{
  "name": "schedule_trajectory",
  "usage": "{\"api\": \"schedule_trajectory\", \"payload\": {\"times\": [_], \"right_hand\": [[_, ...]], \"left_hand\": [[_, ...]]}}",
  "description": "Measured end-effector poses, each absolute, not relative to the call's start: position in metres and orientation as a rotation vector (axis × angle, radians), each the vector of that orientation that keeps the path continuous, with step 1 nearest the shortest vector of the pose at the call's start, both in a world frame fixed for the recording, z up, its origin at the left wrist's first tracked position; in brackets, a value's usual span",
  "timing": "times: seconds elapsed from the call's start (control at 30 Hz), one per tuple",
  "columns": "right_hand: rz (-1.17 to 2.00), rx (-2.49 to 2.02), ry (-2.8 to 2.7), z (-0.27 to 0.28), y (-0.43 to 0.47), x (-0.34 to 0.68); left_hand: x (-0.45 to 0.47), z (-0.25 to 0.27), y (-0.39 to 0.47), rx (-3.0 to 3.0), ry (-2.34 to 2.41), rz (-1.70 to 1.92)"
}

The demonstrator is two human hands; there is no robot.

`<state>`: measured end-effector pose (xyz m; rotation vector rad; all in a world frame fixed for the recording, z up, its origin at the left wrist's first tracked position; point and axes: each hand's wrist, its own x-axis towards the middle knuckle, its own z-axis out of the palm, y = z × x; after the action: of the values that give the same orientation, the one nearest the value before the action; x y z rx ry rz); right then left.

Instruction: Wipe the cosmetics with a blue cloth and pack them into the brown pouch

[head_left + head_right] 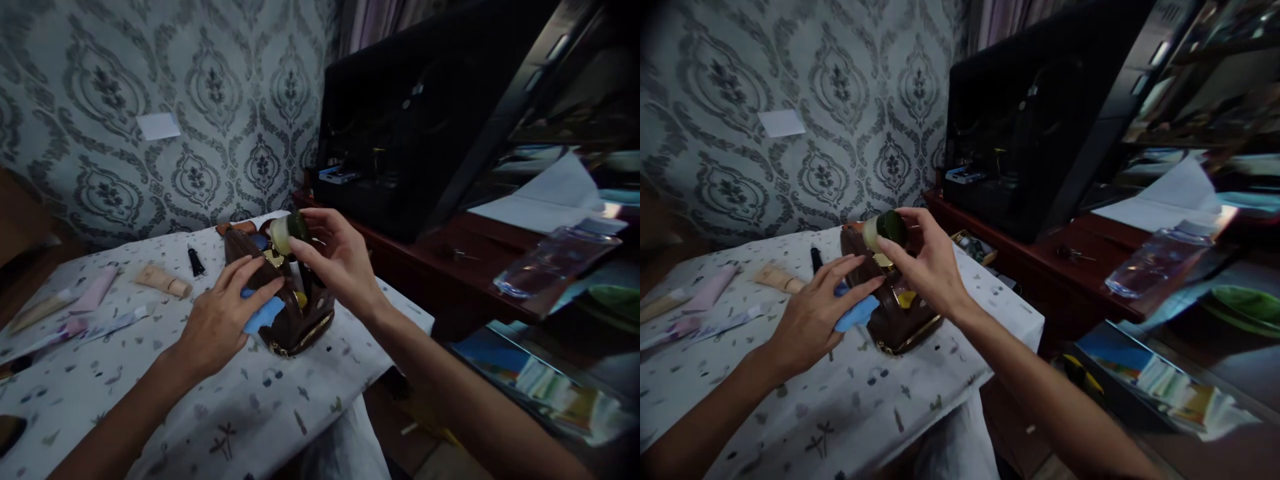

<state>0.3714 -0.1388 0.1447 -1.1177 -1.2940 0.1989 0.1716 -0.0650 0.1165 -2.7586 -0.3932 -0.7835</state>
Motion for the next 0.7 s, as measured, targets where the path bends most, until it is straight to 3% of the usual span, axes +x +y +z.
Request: {"api": "schedule_trajectory", "payload": {"times": [0.2, 0.7], "right_hand": [[0.053, -1.434, -1.724, 0.132, -0.132, 0.409], [0.004, -1.879, -2.629, 0.162, -0.108, 0.39]], "left_hand": [[0.171, 0.108, -0.065, -2.776, -0.379, -0.748], [0.171, 0.099, -0.067, -2.843, -0.386, -0.901]]}}
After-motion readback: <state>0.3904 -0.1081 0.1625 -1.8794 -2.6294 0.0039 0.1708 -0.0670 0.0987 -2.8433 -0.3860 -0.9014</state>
